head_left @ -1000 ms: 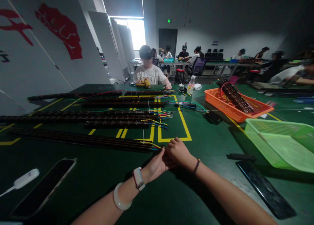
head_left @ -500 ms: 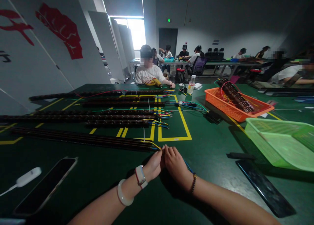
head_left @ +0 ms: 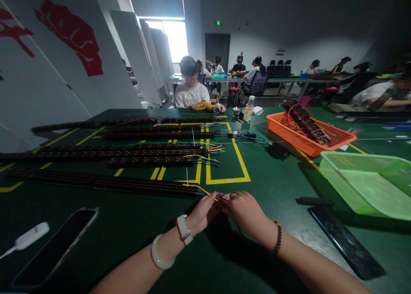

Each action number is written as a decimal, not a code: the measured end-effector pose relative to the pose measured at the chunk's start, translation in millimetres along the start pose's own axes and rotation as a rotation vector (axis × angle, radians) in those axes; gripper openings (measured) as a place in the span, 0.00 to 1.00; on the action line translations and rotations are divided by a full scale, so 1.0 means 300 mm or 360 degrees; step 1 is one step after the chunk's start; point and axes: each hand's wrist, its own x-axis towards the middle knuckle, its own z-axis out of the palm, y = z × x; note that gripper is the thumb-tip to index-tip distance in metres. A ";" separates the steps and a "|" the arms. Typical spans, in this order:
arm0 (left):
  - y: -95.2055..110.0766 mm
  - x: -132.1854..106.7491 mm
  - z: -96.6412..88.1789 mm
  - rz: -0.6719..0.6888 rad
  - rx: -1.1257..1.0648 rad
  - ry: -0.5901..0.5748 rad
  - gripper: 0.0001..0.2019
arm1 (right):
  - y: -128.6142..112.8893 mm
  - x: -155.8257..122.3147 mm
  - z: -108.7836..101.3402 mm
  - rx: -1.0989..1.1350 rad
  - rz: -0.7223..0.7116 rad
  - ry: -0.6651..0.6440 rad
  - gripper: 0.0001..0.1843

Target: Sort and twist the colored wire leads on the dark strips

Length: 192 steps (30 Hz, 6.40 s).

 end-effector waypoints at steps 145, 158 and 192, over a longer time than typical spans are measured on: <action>-0.007 -0.034 0.008 -0.0045 0.0800 -0.0338 0.23 | 0.128 -0.040 0.175 0.0721 0.0467 -0.0167 0.20; -0.021 -0.016 -0.018 -0.0082 0.0802 -0.0384 0.26 | 0.268 0.015 0.045 0.0847 0.0289 -0.0136 0.23; 0.003 -0.044 0.005 -0.0045 0.0617 -0.0312 0.20 | 0.196 0.289 0.109 0.1493 -0.0333 -0.0817 0.20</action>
